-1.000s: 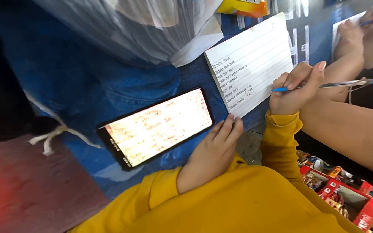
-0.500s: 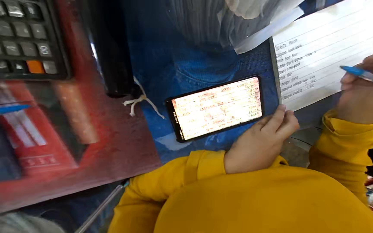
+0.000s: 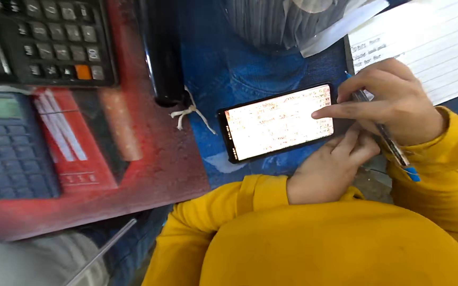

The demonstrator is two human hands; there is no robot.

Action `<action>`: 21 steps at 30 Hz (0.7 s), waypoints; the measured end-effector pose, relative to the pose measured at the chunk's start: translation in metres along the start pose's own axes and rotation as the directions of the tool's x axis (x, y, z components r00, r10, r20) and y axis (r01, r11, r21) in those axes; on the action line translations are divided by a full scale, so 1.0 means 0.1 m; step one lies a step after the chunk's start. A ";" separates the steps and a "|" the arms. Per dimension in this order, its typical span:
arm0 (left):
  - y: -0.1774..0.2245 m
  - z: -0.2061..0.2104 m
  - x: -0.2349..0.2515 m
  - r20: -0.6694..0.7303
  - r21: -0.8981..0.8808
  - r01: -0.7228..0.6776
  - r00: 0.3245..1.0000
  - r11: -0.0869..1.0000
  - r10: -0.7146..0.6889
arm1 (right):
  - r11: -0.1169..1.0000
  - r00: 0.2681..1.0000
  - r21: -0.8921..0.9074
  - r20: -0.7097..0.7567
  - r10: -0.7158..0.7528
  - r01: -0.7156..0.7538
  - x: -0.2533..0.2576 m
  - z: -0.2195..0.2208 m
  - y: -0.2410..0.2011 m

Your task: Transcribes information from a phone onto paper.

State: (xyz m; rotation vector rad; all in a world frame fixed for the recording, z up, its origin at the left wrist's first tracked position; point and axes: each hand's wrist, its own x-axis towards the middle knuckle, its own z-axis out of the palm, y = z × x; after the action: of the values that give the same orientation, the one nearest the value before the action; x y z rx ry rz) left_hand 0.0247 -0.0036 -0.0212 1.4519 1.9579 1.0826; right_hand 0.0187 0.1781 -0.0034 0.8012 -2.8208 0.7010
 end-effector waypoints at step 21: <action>0.01 -0.02 0.01 0.005 -0.037 0.014 1.000 0.999 -0.014 | 0.999 0.999 0.036 -0.038 0.004 -0.002 -0.02 0.05 -0.02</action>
State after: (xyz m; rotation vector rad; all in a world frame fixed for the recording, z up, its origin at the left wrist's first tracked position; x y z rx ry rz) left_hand 0.0230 -0.0029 -0.0193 1.4178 1.9324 1.1025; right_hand 0.0211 0.1753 -0.0072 0.7804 -2.7833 0.7616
